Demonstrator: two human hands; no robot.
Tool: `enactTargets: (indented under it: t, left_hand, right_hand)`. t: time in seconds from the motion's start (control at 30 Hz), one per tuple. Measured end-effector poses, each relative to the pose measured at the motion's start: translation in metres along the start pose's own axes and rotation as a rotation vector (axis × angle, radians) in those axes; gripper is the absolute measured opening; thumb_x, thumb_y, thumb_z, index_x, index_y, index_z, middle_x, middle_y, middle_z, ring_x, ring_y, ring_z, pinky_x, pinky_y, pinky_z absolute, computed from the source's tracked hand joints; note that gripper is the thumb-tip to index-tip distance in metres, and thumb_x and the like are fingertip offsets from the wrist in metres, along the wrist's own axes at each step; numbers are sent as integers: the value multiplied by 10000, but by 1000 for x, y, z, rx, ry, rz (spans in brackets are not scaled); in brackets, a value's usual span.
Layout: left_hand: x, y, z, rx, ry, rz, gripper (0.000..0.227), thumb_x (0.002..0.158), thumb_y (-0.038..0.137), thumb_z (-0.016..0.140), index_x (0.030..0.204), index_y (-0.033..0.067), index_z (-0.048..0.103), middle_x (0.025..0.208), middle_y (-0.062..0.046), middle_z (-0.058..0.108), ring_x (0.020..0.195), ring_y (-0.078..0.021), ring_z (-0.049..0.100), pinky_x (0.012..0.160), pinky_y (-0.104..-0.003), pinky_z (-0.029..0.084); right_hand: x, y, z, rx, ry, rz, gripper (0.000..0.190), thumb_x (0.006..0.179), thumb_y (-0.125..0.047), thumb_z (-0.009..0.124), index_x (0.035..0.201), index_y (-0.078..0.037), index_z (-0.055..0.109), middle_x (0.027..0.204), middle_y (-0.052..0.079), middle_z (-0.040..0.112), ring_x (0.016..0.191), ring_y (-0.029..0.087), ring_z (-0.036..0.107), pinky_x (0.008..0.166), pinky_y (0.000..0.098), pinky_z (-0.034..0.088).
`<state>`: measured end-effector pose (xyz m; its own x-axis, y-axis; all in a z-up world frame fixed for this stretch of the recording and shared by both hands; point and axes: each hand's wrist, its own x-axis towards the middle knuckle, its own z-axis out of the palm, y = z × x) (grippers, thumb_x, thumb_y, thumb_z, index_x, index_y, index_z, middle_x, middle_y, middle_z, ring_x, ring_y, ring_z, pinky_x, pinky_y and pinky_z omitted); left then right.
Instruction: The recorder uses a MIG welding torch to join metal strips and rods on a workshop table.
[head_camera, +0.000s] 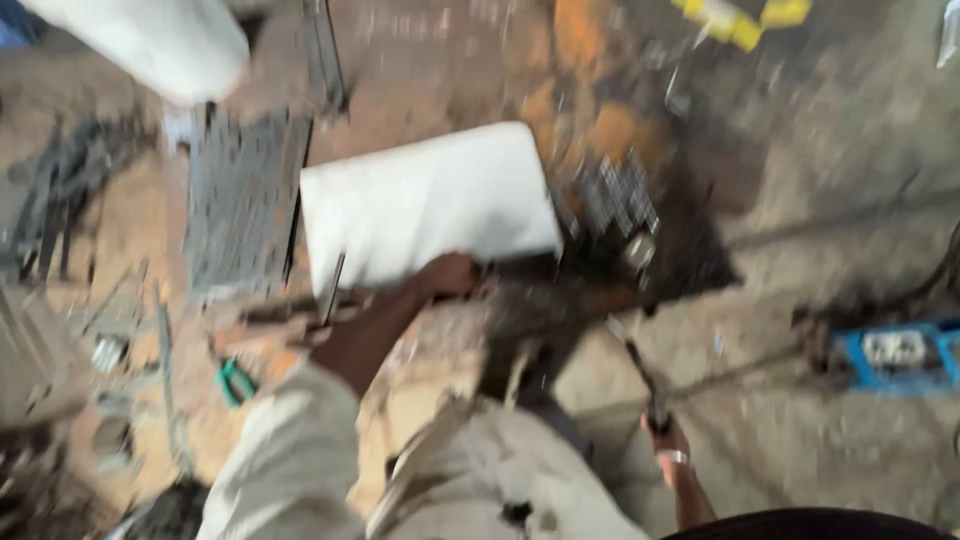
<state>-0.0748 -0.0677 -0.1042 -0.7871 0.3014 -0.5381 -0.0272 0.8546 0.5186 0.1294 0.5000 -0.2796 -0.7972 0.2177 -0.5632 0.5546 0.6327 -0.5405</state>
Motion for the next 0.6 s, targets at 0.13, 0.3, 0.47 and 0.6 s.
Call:
enactTargets:
  t: [0.13, 0.3, 0.47, 0.6]
  left_hand:
    - [-30, 26, -18, -109, 40, 54, 295, 891, 380, 613, 918, 133, 771, 800, -92, 781, 737, -268, 774, 771, -444, 593]
    - [-18, 22, -21, 56, 148, 97, 235, 829, 275, 668, 913, 86, 779, 893, -202, 744, 848, -395, 717, 810, -522, 558]
    - [-25, 25, -26, 69, 130, 92, 248, 813, 270, 694, 931, 68, 778, 893, -199, 745, 837, -378, 725, 812, -498, 566]
    - [-25, 20, -27, 53, 178, 125, 280, 776, 264, 724, 974, 77, 785, 891, -174, 758, 822, -346, 738, 810, -464, 570]
  right_hand:
    - [-64, -22, 31, 73, -61, -137, 498, 886, -461, 753, 1175, -61, 686, 958, 120, 739, 832, 244, 655, 758, 386, 512]
    - [-133, -143, 50, 236, -240, -120, 392, 920, -368, 710, 1194, -92, 656, 759, -23, 606, 642, 96, 500, 564, 298, 431]
    - [-129, -162, 90, 442, -402, -123, 403, 946, -432, 660, 1150, -90, 598, 738, -12, 567, 631, 106, 517, 549, 303, 444]
    - [-130, -186, 105, 551, -518, -105, 412, 1000, -464, 624, 1026, -53, 600, 711, 10, 537, 579, 141, 485, 512, 329, 411]
